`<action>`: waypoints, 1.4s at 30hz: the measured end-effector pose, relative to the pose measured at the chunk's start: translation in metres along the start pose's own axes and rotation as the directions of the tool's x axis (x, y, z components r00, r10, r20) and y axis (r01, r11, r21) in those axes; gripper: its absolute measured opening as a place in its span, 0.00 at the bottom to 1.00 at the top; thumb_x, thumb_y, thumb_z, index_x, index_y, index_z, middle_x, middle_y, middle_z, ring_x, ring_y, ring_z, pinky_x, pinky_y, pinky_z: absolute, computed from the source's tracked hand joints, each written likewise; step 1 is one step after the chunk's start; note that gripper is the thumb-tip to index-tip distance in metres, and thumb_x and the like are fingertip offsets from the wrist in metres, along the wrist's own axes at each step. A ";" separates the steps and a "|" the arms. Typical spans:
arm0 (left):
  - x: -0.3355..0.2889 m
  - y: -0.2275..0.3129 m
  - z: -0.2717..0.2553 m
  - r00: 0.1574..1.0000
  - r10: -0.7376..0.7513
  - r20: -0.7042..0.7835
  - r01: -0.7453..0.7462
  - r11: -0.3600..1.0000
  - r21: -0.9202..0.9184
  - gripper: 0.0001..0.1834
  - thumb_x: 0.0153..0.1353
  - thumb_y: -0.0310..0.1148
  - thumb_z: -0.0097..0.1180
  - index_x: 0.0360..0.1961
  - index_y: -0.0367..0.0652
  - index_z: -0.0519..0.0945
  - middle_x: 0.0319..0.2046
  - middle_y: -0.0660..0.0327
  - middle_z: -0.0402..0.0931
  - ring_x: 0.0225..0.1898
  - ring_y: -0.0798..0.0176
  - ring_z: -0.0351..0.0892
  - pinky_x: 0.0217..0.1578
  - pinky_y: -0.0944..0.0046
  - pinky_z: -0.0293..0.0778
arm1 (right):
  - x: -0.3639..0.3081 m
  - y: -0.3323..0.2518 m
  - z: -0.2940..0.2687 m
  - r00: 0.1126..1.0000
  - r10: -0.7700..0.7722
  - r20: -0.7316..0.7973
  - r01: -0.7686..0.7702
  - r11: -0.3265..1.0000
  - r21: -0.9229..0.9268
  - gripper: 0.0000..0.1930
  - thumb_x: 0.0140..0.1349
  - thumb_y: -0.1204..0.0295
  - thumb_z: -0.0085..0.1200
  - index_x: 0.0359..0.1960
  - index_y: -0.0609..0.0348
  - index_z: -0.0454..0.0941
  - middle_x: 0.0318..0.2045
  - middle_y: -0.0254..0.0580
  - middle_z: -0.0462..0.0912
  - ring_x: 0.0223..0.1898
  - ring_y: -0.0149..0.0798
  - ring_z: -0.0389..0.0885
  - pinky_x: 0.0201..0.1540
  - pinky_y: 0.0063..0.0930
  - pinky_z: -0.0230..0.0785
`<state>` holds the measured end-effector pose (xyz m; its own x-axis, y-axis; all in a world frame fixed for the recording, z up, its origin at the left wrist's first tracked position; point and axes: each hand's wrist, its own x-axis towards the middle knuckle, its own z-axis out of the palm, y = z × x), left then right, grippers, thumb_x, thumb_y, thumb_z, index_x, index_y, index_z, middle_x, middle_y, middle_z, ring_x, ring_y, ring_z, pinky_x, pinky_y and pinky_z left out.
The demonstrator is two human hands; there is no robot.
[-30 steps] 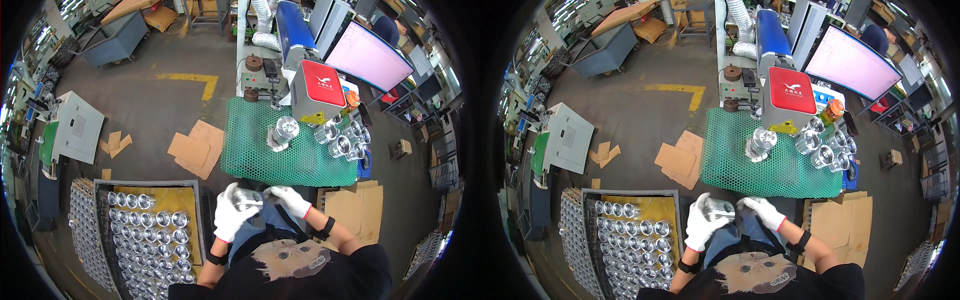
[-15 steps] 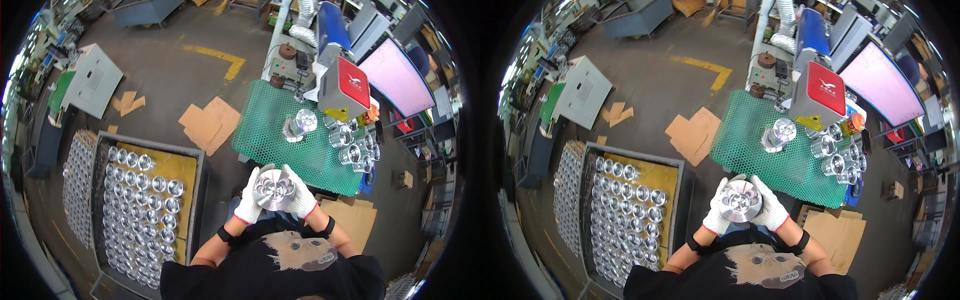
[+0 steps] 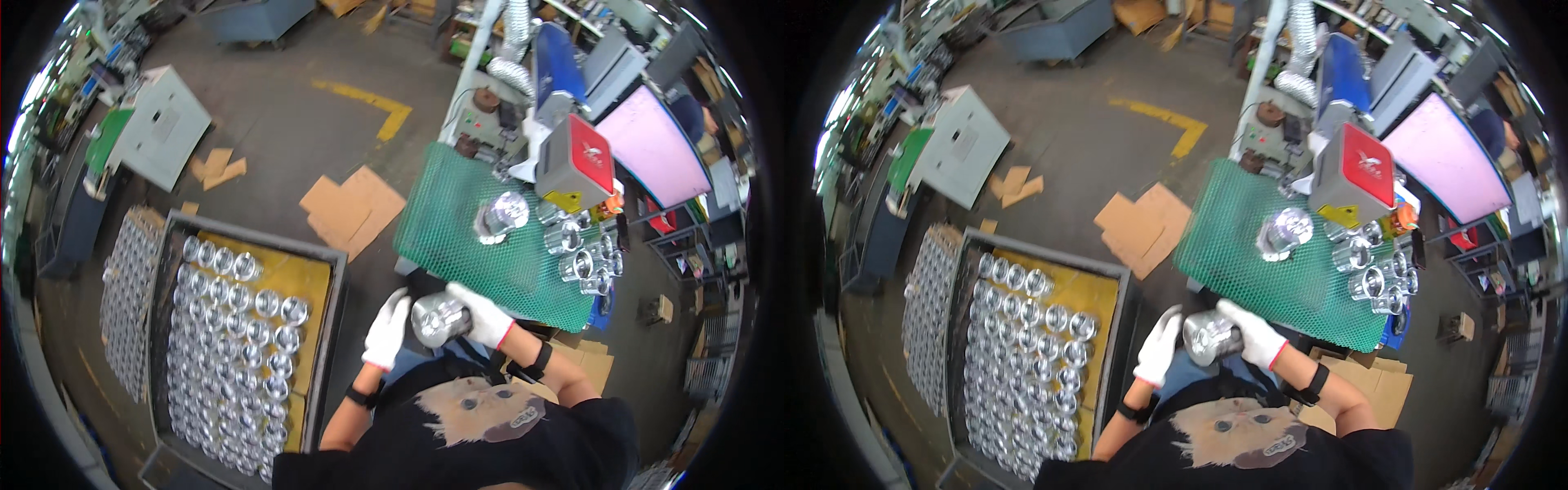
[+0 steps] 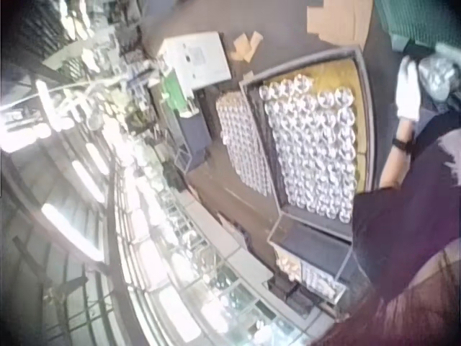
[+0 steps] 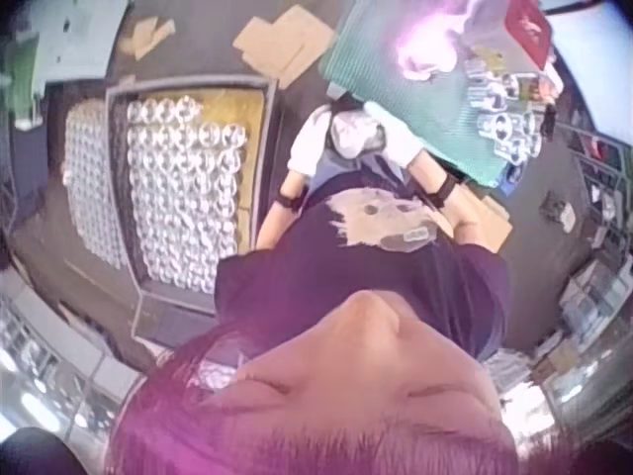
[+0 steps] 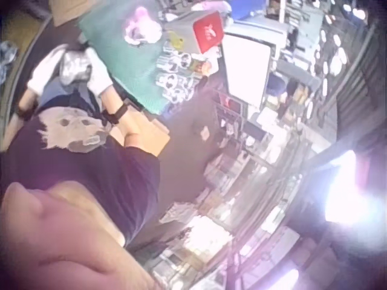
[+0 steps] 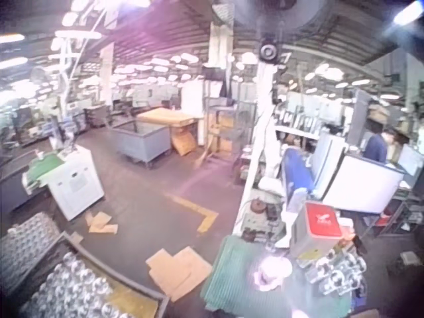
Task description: The recorder is inspecting cylindrical metal parts at a workbench, placing them into a large storage bin, and organizing layers with cardboard dividers.
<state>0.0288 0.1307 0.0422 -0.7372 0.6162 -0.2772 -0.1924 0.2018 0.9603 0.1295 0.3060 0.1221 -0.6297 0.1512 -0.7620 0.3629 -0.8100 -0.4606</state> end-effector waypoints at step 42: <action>0.082 0.023 0.029 0.939 -0.066 0.336 -0.044 0.951 0.308 0.19 0.71 0.37 0.50 0.57 0.36 0.76 0.52 0.57 0.79 0.55 0.65 0.75 0.58 0.65 0.67 | 0.026 -0.158 -0.298 0.544 -0.839 -0.004 -0.378 -0.240 -0.894 0.06 0.49 0.71 0.55 0.29 0.55 0.81 0.31 0.52 0.83 0.36 0.52 0.83 0.37 0.45 0.74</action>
<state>-0.0170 0.2078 0.0408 -0.4621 0.8217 -0.3336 0.0485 0.3991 0.9156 0.2602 0.6062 0.0393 -0.6440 0.7644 -0.0298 0.7649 0.6441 -0.0084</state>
